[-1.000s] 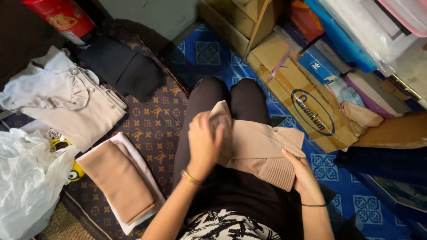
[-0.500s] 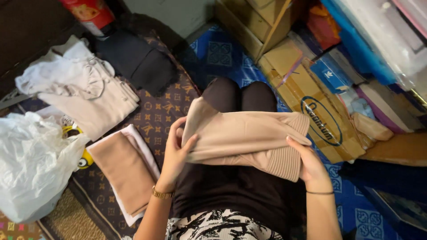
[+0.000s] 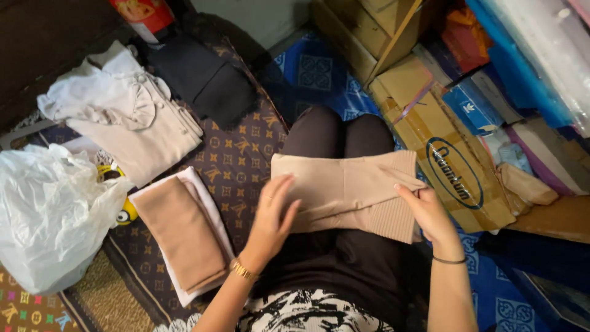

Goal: The person sits on the floor and folds several garments, including a white top, a light pink top, and beige pants. They smooth and fold each item, then place the folded stack into a wooden shelf.

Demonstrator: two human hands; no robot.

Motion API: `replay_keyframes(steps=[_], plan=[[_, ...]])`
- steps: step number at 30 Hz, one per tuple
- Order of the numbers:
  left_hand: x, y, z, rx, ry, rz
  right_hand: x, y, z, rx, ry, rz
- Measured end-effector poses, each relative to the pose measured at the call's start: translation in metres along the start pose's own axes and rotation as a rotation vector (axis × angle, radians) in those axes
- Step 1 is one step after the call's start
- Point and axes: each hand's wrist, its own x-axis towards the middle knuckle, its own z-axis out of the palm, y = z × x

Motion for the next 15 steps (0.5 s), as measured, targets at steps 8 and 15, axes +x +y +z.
replay_keyframes(steps=[8,15], plan=[[-0.004,0.005,0.022,-0.799,-0.022,-0.406,-0.075,-0.088,0.074,-0.564,0.024,-0.252],[-0.027,-0.09,0.042,-0.97,0.156,-1.005,-0.092,-0.103,0.13,-0.393,-0.488,-0.466]])
